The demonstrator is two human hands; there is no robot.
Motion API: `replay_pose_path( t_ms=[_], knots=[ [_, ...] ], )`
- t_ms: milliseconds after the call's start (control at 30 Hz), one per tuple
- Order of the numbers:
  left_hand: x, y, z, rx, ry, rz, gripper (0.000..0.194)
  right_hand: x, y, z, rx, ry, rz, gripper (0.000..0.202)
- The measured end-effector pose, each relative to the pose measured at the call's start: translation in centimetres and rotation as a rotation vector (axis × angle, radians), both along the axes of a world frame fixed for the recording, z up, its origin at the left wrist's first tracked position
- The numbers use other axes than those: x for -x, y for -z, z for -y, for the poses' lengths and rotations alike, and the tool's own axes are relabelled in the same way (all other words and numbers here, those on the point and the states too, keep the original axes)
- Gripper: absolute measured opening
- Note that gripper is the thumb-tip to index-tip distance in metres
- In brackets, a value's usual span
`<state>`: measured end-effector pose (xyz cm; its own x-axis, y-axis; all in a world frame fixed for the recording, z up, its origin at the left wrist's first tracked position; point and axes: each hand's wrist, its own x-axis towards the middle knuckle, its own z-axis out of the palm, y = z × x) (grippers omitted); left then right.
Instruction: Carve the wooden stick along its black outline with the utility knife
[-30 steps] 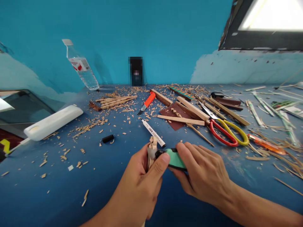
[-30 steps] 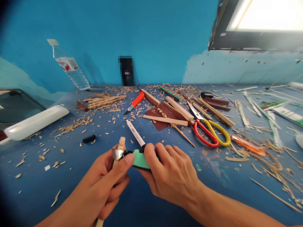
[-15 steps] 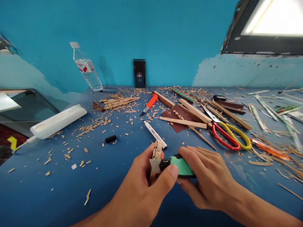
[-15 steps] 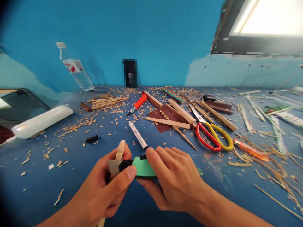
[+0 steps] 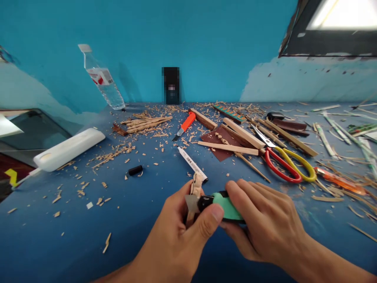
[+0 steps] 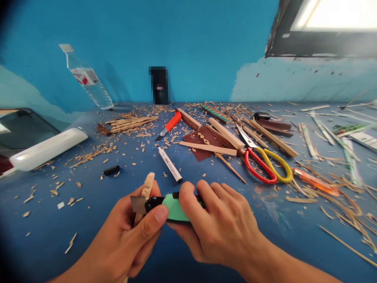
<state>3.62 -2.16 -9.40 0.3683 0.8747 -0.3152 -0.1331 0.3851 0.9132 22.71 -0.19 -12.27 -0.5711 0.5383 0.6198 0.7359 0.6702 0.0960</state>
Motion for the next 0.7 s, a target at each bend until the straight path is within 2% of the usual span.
replay_pose_path(
  t_ms=[200,433,700],
  knots=[
    [-0.9,0.3,0.1,0.09,-0.114,0.066,0.049,0.9,0.4,-0.3,0.018,0.074,-0.055,0.033],
    [-0.2,-0.4,0.1,0.079,-0.119,-0.012,0.043,0.1,0.3,-1.0,0.057,-0.092,-0.028,0.033],
    [-0.5,-0.8,0.4,0.05,-0.11,0.01,0.043,-0.4,0.0,-1.0,0.112,-0.136,-0.056,0.031]
  ],
)
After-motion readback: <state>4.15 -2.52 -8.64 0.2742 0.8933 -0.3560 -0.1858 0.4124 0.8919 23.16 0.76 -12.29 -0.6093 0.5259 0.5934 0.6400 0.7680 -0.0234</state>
